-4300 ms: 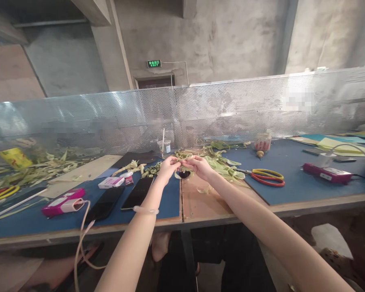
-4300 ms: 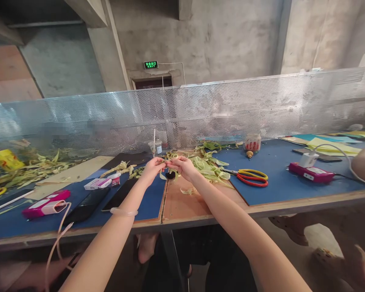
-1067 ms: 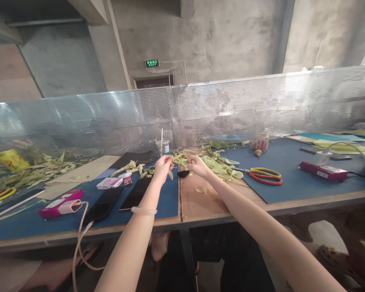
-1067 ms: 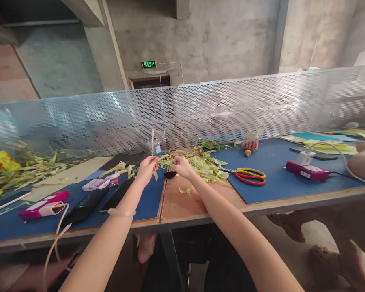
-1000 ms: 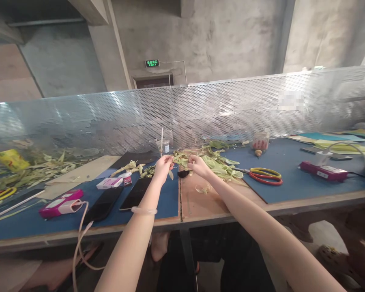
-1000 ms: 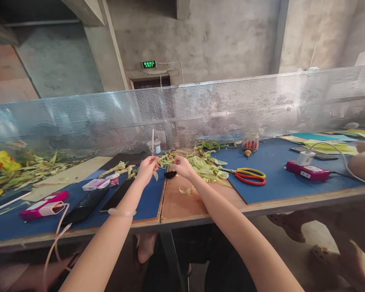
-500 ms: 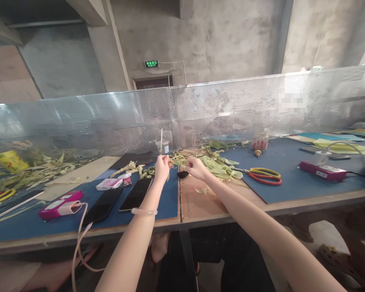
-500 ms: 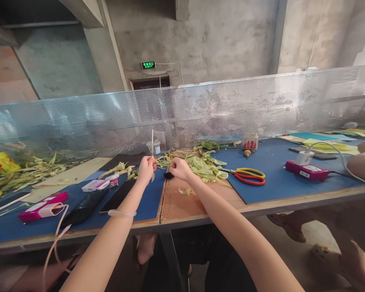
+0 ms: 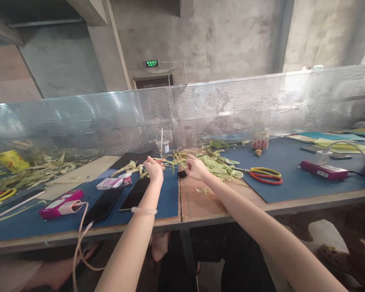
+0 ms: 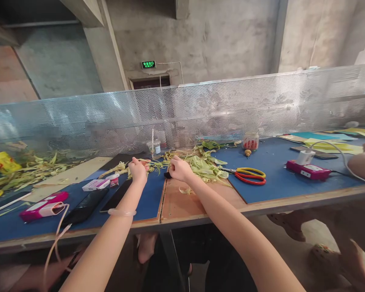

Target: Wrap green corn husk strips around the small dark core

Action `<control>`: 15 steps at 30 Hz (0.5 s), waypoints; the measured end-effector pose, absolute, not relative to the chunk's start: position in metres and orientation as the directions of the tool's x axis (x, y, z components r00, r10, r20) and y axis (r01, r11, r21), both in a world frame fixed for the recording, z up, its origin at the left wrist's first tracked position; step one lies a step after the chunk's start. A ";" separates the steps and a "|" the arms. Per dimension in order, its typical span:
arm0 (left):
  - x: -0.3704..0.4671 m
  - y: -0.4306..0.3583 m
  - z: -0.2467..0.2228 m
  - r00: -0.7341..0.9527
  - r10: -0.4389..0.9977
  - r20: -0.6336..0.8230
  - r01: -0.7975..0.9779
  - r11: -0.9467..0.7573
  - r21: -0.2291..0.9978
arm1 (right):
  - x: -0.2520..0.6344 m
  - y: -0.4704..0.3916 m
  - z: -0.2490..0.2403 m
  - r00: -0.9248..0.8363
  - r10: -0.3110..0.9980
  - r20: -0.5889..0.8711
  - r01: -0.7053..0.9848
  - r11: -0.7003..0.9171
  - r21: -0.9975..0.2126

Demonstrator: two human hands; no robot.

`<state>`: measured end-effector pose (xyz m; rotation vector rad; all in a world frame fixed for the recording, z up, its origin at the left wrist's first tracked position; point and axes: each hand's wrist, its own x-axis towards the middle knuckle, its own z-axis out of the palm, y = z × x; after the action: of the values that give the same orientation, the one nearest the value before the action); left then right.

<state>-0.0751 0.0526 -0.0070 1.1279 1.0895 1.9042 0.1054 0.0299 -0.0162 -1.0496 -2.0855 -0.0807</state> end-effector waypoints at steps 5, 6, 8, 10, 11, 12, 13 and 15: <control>-0.073 0.054 -0.005 -0.496 0.830 0.254 -0.173 -0.382 0.908 | 0.103 0.027 -0.017 -0.350 0.638 0.686 0.727 0.647 -0.231; -0.071 0.054 -0.004 -0.481 0.843 0.240 -0.183 -0.364 0.913 | 0.103 0.027 -0.018 -0.346 0.637 0.689 0.733 0.642 -0.226; -0.068 0.052 -0.003 -0.425 0.879 0.218 -0.197 -0.324 0.925 | 0.103 0.028 -0.019 -0.335 0.639 0.693 0.745 0.630 -0.220; -0.065 0.049 -0.003 -0.343 0.917 0.204 -0.197 -0.283 0.939 | 0.102 0.029 -0.020 -0.324 0.643 0.694 0.757 0.616 -0.218; -0.063 0.047 -0.003 -0.295 0.934 0.202 -0.191 -0.265 0.945 | 0.102 0.030 -0.021 -0.319 0.646 0.693 0.762 0.610 -0.218; -0.061 0.045 -0.004 -0.245 0.948 0.203 -0.179 -0.250 0.951 | 0.102 0.031 -0.021 -0.315 0.649 0.692 0.766 0.604 -0.218; -0.060 0.043 -0.004 -0.196 0.958 0.207 -0.163 -0.240 0.957 | 0.102 0.032 -0.022 -0.312 0.653 0.691 0.769 0.600 -0.219; -0.058 0.039 -0.004 -0.102 0.970 0.222 -0.121 -0.233 0.965 | 0.102 0.032 -0.022 -0.307 0.659 0.686 0.772 0.594 -0.225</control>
<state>-0.0577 0.0388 -0.0044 1.2308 1.0546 1.5029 0.1022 0.0325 -0.0224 -1.1318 -2.0504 -0.1865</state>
